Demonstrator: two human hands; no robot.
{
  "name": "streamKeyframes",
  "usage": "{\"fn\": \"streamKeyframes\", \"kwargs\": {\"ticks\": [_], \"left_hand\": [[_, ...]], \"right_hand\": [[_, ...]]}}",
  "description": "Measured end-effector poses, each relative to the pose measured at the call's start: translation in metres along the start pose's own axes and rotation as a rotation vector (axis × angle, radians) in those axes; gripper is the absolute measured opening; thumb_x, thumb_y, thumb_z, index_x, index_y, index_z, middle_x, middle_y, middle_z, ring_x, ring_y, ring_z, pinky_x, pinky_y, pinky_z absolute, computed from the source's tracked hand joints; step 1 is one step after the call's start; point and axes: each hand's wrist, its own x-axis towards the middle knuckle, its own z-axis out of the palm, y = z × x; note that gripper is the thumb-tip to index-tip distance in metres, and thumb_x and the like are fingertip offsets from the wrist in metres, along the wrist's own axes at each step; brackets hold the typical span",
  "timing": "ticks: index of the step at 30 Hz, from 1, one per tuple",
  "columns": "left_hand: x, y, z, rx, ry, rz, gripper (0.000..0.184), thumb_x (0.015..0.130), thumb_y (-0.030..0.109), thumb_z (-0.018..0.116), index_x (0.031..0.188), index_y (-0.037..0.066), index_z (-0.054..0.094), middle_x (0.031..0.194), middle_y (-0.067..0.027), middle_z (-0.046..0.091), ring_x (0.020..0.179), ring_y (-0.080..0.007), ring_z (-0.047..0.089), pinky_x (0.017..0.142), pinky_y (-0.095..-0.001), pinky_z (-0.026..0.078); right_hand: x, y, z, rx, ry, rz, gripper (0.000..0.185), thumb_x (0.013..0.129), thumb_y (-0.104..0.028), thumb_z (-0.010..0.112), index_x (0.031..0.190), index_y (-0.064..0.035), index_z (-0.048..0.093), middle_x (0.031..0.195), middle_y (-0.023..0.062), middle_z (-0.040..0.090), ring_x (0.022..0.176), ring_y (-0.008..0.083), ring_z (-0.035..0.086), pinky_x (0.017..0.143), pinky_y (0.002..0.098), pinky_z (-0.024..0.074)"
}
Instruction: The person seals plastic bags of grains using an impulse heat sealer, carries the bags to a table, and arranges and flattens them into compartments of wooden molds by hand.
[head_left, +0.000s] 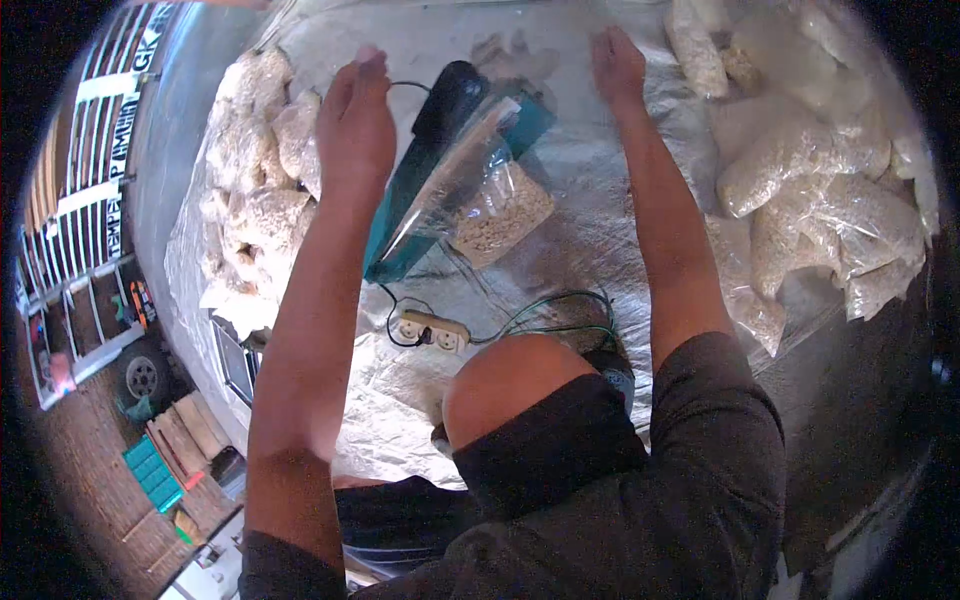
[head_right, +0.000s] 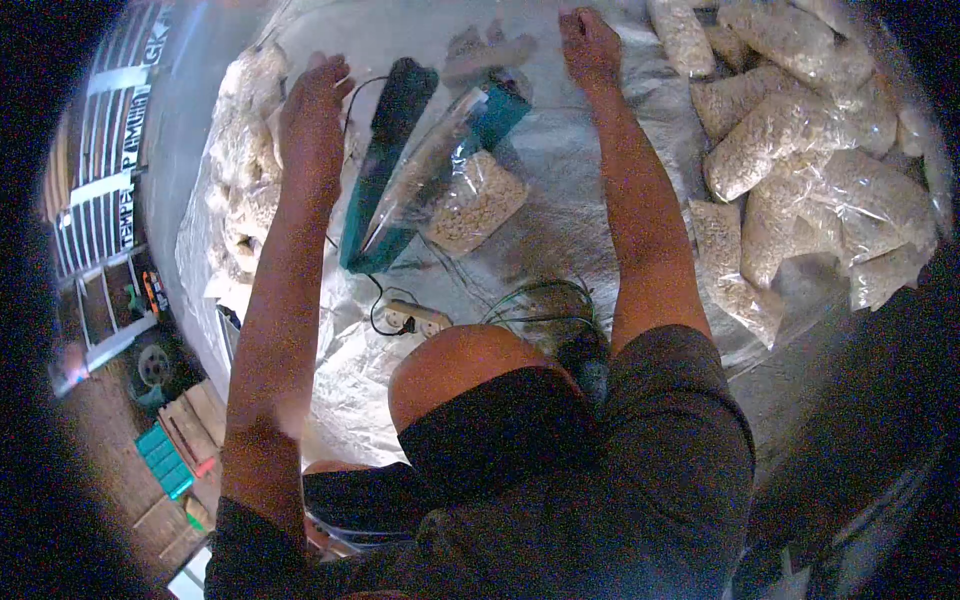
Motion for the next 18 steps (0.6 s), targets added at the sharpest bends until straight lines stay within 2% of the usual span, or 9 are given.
{"fn": "streamKeyframes", "kwargs": {"ticks": [2,4,6,7,8,10,12,15,18], "left_hand": [[-0.042,0.019,-0.032,0.055,0.07,0.069,0.054,0.108,0.045,0.052,0.122,-0.005,0.068,0.112,-0.0144,0.071,0.107,-0.021,0.063,0.101,-0.0348,0.046],[-0.098,0.03,-0.057,-0.102,0.198,-0.03,0.039,0.111,0.028,0.051,0.127,-0.005,0.065,0.121,-0.0144,0.069,0.114,-0.0205,0.062,0.105,-0.0339,0.044],[-0.166,0.013,-0.086,0.09,0.156,0.184,0.031,0.109,0.015,0.051,0.131,-0.006,0.061,0.127,-0.0154,0.065,0.118,-0.022,0.06,0.107,-0.0361,0.044],[-0.209,0.009,-0.092,0.169,0.135,-0.033,0.029,0.107,0.007,0.052,0.131,-0.006,0.059,0.129,-0.0156,0.063,0.121,-0.0237,0.058,0.108,-0.0374,0.043],[-0.249,-0.007,-0.1,0.194,0.025,-0.022,0.035,0.102,0.003,0.057,0.136,-0.003,0.055,0.132,-0.0189,0.061,0.125,-0.0299,0.058,0.111,-0.0393,0.042],[-0.322,-0.019,-0.108,0.386,-0.272,-0.232,0.047,0.096,0.007,0.064,0.14,0.0,0.053,0.137,-0.023,0.058,0.13,-0.0393,0.056,0.115,-0.0432,0.041],[-0.381,-0.033,-0.109,0.3,-0.461,-0.384,0.06,0.089,0.014,0.072,0.144,0.002,0.05,0.142,-0.026,0.054,0.134,-0.046,0.05,0.117,-0.0473,0.039],[-0.393,-0.01,-0.109,0.163,-0.898,-0.34,0.065,0.087,0.023,0.073,0.144,0.002,0.051,0.144,-0.0244,0.054,0.134,-0.0467,0.049,0.117,-0.0487,0.038],[-0.402,-0.027,-0.107,0.33,-1.017,-0.16,0.064,0.089,0.027,0.071,0.145,0.004,0.051,0.146,-0.0224,0.054,0.135,-0.0447,0.049,0.116,-0.0491,0.038]], "right_hand": [[-0.047,-0.071,0.029,-0.846,0.051,-0.501,0.045,0.104,-0.05,0.058,0.107,-0.0076,0.072,0.09,0.0121,0.072,0.079,0.0314,0.069,0.076,0.0423,0.0554],[-0.047,-0.076,0.032,-0.872,0.001,-0.423,0.041,0.101,-0.047,0.062,0.107,-0.007,0.071,0.097,0.0167,0.072,0.089,0.0378,0.069,0.083,0.047,0.0544],[-0.05,-0.077,0.034,-0.895,-0.016,-0.371,0.039,0.1,-0.043,0.064,0.107,-0.0062,0.071,0.101,0.0192,0.072,0.095,0.0406,0.069,0.087,0.0496,0.0537],[-0.056,-0.077,0.035,-0.903,-0.005,-0.357,0.038,0.1,-0.042,0.064,0.107,-0.0057,0.071,0.102,0.0194,0.072,0.096,0.0403,0.069,0.088,0.0498,0.0535],[-0.062,-0.08,0.039,-0.908,0.006,-0.344,0.037,0.1,-0.041,0.065,0.107,-0.0052,0.071,0.103,0.0196,0.072,0.096,0.04,0.069,0.088,0.05,0.0533],[-0.108,-0.097,0.045,-0.802,0.023,-0.426,0.036,0.099,-0.038,0.066,0.108,-0.0033,0.071,0.105,0.0219,0.071,0.099,0.0415,0.067,0.089,0.0504,0.0528],[-0.181,-0.134,0.06,-0.754,-0.005,-0.396,0.037,0.099,-0.038,0.066,0.11,-0.0029,0.07,0.103,0.0212,0.07,0.1,0.0427,0.066,0.091,0.0508,0.0511],[-0.23,-0.128,0.075,-0.755,-0.168,-0.488,0.044,0.096,-0.044,0.069,0.116,-0.0047,0.07,0.113,0.0203,0.067,0.111,0.0413,0.061,0.098,0.0525,0.0464],[-0.228,-0.145,0.105,-0.997,-0.247,-0.525,0.051,0.091,-0.048,0.075,0.121,-0.0077,0.071,0.126,0.0192,0.061,0.12,0.0406,0.054,0.104,0.0545,0.0405]]}}
